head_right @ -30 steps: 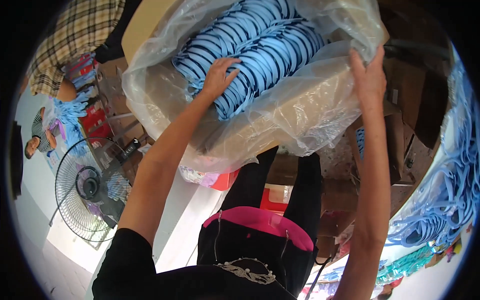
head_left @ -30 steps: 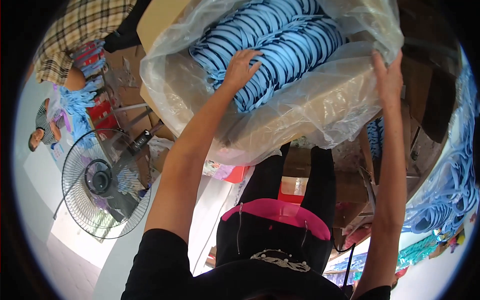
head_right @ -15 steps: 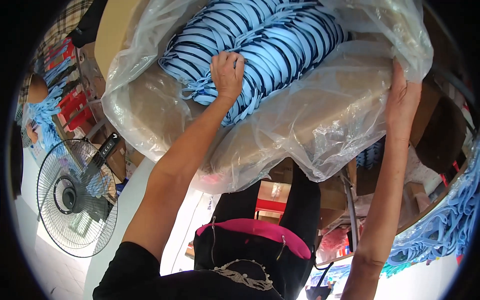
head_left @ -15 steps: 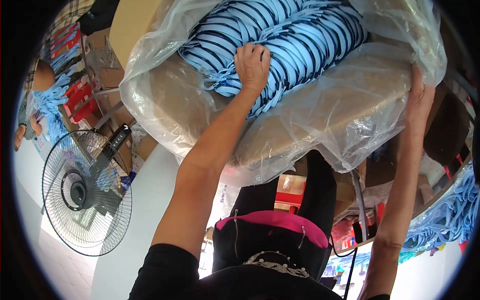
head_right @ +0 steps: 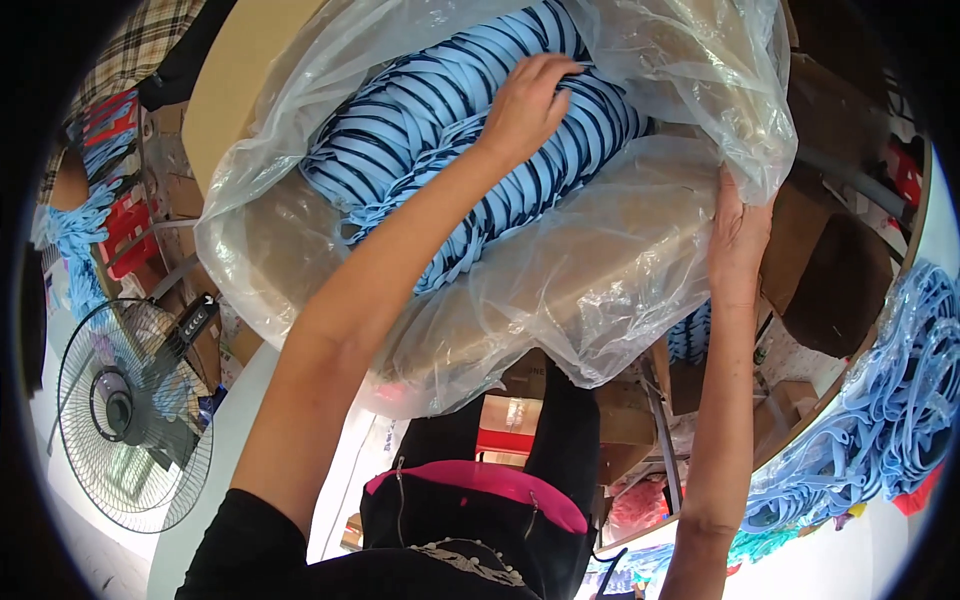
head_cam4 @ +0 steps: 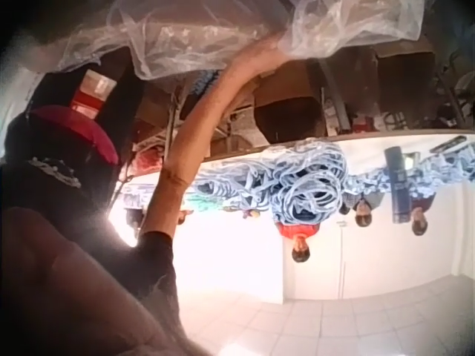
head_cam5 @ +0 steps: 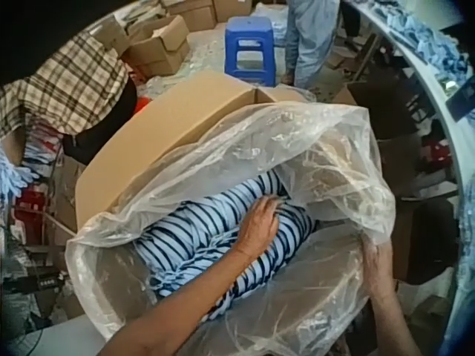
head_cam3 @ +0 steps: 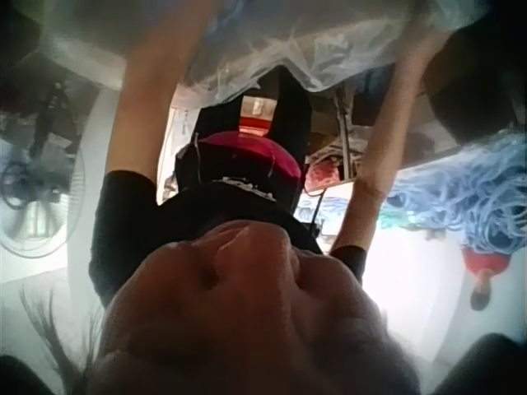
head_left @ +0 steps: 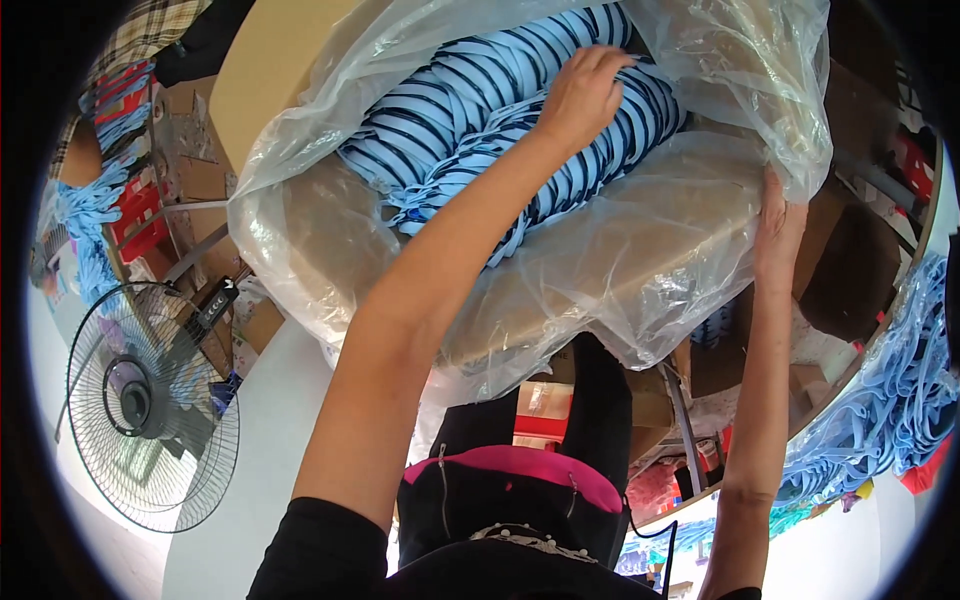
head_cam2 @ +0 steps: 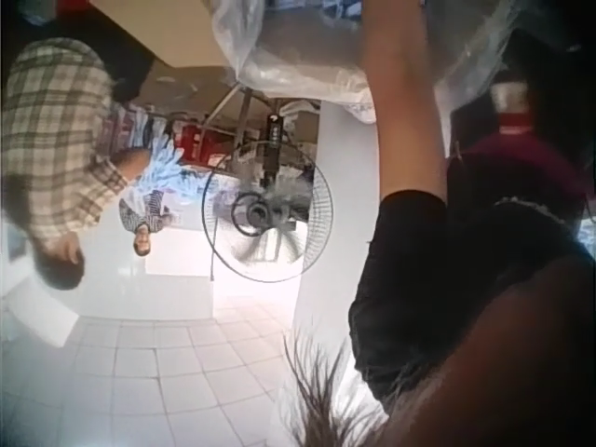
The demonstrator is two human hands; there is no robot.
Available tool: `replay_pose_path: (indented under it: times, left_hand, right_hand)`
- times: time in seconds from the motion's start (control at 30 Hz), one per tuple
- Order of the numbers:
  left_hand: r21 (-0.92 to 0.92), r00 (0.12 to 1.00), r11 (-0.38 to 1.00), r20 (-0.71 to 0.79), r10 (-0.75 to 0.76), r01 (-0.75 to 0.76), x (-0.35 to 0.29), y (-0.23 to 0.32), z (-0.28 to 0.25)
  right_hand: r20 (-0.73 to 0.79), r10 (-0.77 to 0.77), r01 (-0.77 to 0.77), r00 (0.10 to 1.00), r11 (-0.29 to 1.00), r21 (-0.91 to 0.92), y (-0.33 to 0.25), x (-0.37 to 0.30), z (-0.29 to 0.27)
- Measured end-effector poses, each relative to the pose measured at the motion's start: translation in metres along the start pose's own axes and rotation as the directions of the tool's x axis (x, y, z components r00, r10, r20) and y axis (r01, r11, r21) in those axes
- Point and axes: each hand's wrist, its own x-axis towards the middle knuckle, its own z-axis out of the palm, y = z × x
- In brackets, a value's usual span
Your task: The person sorts and organizes light blue plastic items by hand, moving them from a table into a cardboard box.
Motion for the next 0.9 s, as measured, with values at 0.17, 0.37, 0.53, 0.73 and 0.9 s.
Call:
replay_pose_path:
  times: [0.17, 0.37, 0.53, 0.73, 0.9]
  left_hand:
    - [0.215, 0.993, 0.977, 0.114, -0.011, -0.014, 0.014, -0.009, 0.049]
    - [0.405, 0.989, 0.914, 0.134, -0.058, -0.001, -0.008, 0.007, 0.069]
    - [0.329, 0.988, 0.944, 0.134, -0.080, 0.032, -0.009, -0.002, 0.071]
    - [0.227, 0.966, 0.967, 0.203, -0.162, 0.115, -0.005, 0.001, 0.058]
    - [0.244, 0.952, 0.969, 0.304, -0.045, -0.032, -0.052, 0.014, -0.006]
  right_hand:
    - [-0.038, 0.001, -0.001, 0.999, 1.000, 0.000, -0.002, -0.001, 0.004]
    - [-0.062, 0.012, -0.015, 0.998, 0.999, -0.044, 0.002, -0.001, 0.002]
    - [-0.034, -0.001, -0.002, 0.999, 0.997, -0.080, 0.009, 0.011, -0.001]
    - [-0.048, 0.014, -0.018, 0.999, 0.996, -0.093, 0.006, 0.005, 0.004]
    - [-0.064, 0.110, -0.116, 0.992, 0.988, -0.101, -0.012, 0.001, 0.000]
